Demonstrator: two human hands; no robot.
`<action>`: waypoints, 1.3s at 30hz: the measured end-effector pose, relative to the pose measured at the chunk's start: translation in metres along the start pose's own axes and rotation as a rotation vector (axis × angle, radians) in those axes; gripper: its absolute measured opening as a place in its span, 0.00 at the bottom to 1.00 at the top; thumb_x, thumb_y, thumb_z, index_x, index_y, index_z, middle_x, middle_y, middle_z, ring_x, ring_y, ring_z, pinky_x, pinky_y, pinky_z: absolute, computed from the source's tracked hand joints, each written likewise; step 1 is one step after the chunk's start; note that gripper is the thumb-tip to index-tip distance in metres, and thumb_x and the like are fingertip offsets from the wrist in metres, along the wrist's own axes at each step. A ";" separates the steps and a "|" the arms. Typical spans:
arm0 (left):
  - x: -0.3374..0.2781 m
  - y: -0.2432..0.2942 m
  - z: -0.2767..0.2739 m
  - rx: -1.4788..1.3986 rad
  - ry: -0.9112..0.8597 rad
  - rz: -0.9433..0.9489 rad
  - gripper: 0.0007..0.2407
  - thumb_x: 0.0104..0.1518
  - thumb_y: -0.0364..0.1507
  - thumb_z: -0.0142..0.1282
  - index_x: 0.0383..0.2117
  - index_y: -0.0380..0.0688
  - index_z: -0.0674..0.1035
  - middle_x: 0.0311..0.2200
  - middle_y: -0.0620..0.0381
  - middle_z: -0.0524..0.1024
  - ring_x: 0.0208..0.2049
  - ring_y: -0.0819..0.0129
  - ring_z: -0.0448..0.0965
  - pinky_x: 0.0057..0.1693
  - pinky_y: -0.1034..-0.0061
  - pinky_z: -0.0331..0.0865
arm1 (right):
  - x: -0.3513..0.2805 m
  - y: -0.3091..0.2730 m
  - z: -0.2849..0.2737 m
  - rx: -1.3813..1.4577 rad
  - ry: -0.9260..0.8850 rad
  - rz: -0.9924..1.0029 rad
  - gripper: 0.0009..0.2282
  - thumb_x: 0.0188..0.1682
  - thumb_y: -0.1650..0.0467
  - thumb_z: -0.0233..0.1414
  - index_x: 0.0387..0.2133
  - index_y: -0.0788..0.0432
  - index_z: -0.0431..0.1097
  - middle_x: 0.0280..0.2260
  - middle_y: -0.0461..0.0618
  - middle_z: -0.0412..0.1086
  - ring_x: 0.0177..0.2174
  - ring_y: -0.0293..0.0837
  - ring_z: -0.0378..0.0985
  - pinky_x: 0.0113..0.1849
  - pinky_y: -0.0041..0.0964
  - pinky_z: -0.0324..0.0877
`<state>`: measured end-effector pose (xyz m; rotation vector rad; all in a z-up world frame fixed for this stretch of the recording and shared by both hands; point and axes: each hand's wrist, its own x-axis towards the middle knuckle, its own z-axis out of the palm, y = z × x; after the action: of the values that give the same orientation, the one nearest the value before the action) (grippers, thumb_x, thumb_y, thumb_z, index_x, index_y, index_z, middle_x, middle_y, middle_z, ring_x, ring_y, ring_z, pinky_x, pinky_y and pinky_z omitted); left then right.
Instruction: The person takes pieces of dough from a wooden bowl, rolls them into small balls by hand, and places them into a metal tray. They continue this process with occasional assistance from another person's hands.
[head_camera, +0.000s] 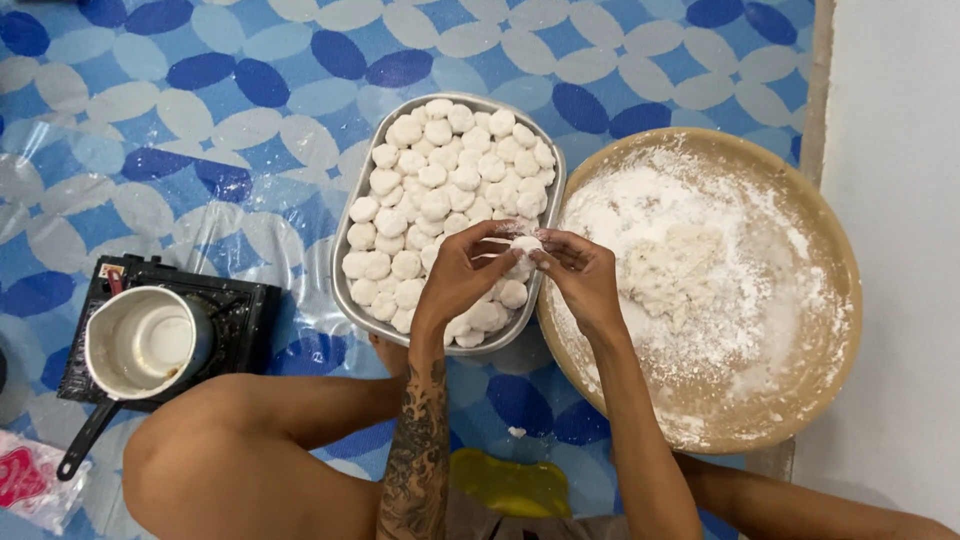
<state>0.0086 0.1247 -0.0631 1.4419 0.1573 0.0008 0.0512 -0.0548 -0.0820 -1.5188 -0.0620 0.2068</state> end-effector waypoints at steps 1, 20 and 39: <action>-0.001 -0.006 -0.001 0.003 0.000 -0.006 0.17 0.54 0.24 0.66 0.51 0.42 0.81 0.44 0.47 0.80 0.42 0.65 0.80 0.50 0.71 0.78 | -0.003 0.005 0.000 0.003 0.001 0.005 0.11 0.45 0.77 0.65 0.40 0.67 0.76 0.31 0.52 0.74 0.34 0.39 0.81 0.37 0.37 0.81; 0.028 -0.061 0.001 0.764 0.180 0.384 0.15 0.52 0.20 0.62 0.48 0.39 0.82 0.42 0.43 0.81 0.51 0.45 0.76 0.56 0.57 0.74 | 0.045 0.081 0.005 -0.494 0.012 -0.291 0.12 0.41 0.81 0.64 0.40 0.64 0.78 0.34 0.60 0.78 0.36 0.59 0.83 0.34 0.41 0.80; 0.019 -0.104 0.183 0.897 -0.444 0.431 0.22 0.55 0.28 0.62 0.58 0.46 0.74 0.57 0.46 0.71 0.61 0.48 0.67 0.57 0.55 0.70 | 0.042 0.075 -0.258 -1.132 0.267 -0.111 0.14 0.58 0.69 0.48 0.55 0.59 0.70 0.47 0.59 0.73 0.50 0.60 0.72 0.51 0.56 0.68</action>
<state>0.0378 -0.0680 -0.1456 2.2995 -0.5927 -0.0415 0.1290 -0.2986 -0.1739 -2.6469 -0.0508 -0.1682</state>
